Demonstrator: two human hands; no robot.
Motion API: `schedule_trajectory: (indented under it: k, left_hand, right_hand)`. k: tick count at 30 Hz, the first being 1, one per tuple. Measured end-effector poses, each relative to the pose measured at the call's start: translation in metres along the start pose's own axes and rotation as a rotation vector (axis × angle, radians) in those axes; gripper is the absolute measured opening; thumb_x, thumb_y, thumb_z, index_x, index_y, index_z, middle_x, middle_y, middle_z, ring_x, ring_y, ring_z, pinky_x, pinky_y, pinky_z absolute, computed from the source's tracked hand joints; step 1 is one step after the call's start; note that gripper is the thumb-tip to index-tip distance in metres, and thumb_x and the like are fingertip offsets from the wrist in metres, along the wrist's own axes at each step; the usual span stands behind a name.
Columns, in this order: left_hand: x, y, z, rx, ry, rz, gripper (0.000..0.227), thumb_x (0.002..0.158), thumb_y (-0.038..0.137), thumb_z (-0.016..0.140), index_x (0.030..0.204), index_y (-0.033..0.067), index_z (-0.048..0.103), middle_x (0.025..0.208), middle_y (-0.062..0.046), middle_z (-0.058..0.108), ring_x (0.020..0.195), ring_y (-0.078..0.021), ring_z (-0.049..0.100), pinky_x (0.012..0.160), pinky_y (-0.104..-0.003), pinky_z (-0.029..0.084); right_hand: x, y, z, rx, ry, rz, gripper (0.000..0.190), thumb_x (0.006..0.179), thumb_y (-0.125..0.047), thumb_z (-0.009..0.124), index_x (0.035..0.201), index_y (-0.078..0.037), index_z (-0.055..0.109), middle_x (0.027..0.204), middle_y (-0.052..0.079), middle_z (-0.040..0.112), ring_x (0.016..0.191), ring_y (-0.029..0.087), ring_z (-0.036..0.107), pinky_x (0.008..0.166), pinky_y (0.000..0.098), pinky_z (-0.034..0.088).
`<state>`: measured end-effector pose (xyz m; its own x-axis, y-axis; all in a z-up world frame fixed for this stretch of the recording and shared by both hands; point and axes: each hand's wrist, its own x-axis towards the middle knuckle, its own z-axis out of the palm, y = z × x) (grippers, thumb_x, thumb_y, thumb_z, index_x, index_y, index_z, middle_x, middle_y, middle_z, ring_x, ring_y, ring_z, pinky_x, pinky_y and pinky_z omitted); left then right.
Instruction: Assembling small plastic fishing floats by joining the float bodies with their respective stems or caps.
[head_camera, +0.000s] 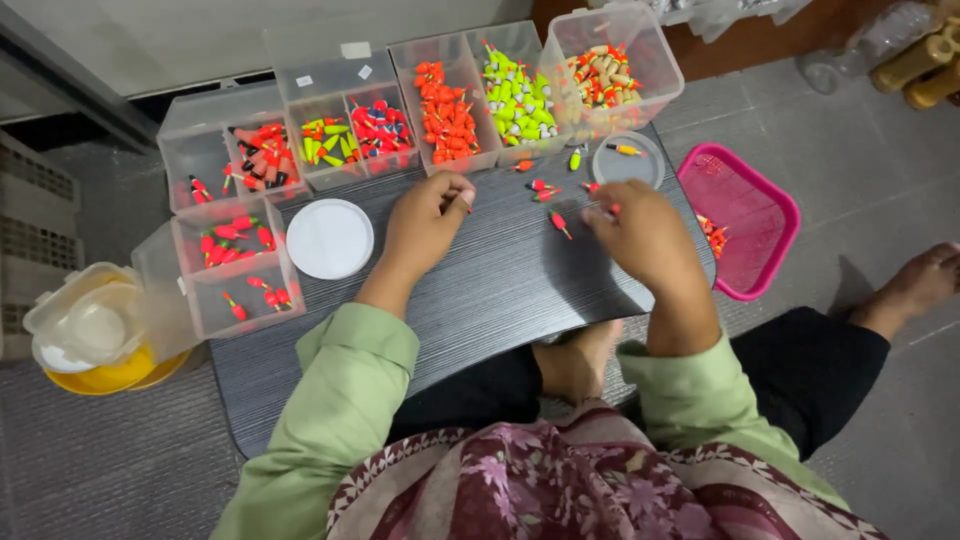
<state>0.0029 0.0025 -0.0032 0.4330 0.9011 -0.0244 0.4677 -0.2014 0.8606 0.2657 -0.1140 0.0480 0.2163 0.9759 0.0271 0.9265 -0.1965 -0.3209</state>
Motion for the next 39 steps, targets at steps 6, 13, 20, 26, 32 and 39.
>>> schedule_trajectory:
  k: [6, 13, 20, 26, 32, 39]
  left_hand:
    - [-0.011, 0.013, -0.008, 0.078, -0.009, 0.147, 0.011, 0.092, 0.023, 0.07, 0.102, 0.0193, 0.071, 0.093, -0.004, 0.074, 0.087, -0.0259, 0.071, 0.08, -0.042, 0.055]
    - [-0.014, 0.019, -0.011, 0.063, -0.011, 0.198, 0.014, 0.095, 0.027, 0.066, 0.103, 0.0176, 0.071, 0.09, -0.006, 0.073, 0.088, -0.0268, 0.071, 0.081, -0.042, 0.055]
    - [0.005, -0.02, 0.005, 0.08, 0.001, 0.18, 0.037, 0.107, 0.041, 0.044, 0.097, 0.0154, 0.069, 0.089, -0.015, 0.072, 0.096, -0.0391, 0.068, 0.086, -0.05, 0.053]
    - [0.008, -0.029, 0.012, 0.057, 0.09, 0.134, 0.037, 0.108, 0.041, 0.043, 0.105, 0.0142, 0.069, 0.096, -0.017, 0.073, 0.102, -0.0407, 0.069, 0.091, -0.052, 0.053]
    - [-0.002, -0.011, 0.006, 0.004, 0.092, 0.16, 0.026, 0.104, 0.037, 0.055, 0.099, 0.0145, 0.066, 0.088, -0.015, 0.071, 0.096, -0.0388, 0.069, 0.086, -0.049, 0.053]
    - [-0.003, -0.002, 0.001, -0.014, 0.027, 0.162, 0.039, 0.108, 0.037, 0.047, 0.084, 0.0118, 0.064, 0.072, -0.011, 0.069, 0.081, -0.0334, 0.07, 0.079, -0.044, 0.054]
  right_hand:
    - [-0.009, 0.009, 0.036, -0.132, 0.015, 0.073, 0.023, 0.093, -0.03, 0.072, 0.109, -0.013, 0.073, 0.101, 0.012, 0.067, 0.093, 0.037, 0.072, 0.076, 0.0463, 0.058]
    - [0.013, -0.031, 0.041, -0.029, 0.13, -0.199, 0.023, 0.092, -0.021, 0.072, 0.112, -0.009, 0.07, 0.093, 0.014, 0.066, 0.091, 0.039, 0.07, 0.077, 0.0492, 0.057]
    - [0.058, -0.053, 0.096, 0.101, 0.201, -0.805, 0.015, 0.095, -0.018, 0.067, 0.106, -0.007, 0.067, 0.093, 0.015, 0.066, 0.094, 0.037, 0.068, 0.082, 0.0463, 0.055]
    - [0.06, -0.053, 0.104, 0.197, 0.229, -0.769, 0.018, 0.097, -0.018, 0.064, 0.112, -0.009, 0.068, 0.089, 0.013, 0.065, 0.09, 0.035, 0.068, 0.078, 0.0451, 0.056]
    - [0.062, -0.051, 0.106, 0.288, 0.168, -0.679, 0.014, 0.099, -0.019, 0.06, 0.103, -0.009, 0.068, 0.084, 0.014, 0.066, 0.085, 0.036, 0.069, 0.076, 0.0456, 0.056]
    - [0.062, -0.054, 0.106, 0.381, 0.174, -0.648, 0.015, 0.1, -0.021, 0.059, 0.106, -0.012, 0.07, 0.084, 0.013, 0.067, 0.086, 0.035, 0.07, 0.077, 0.0456, 0.057]
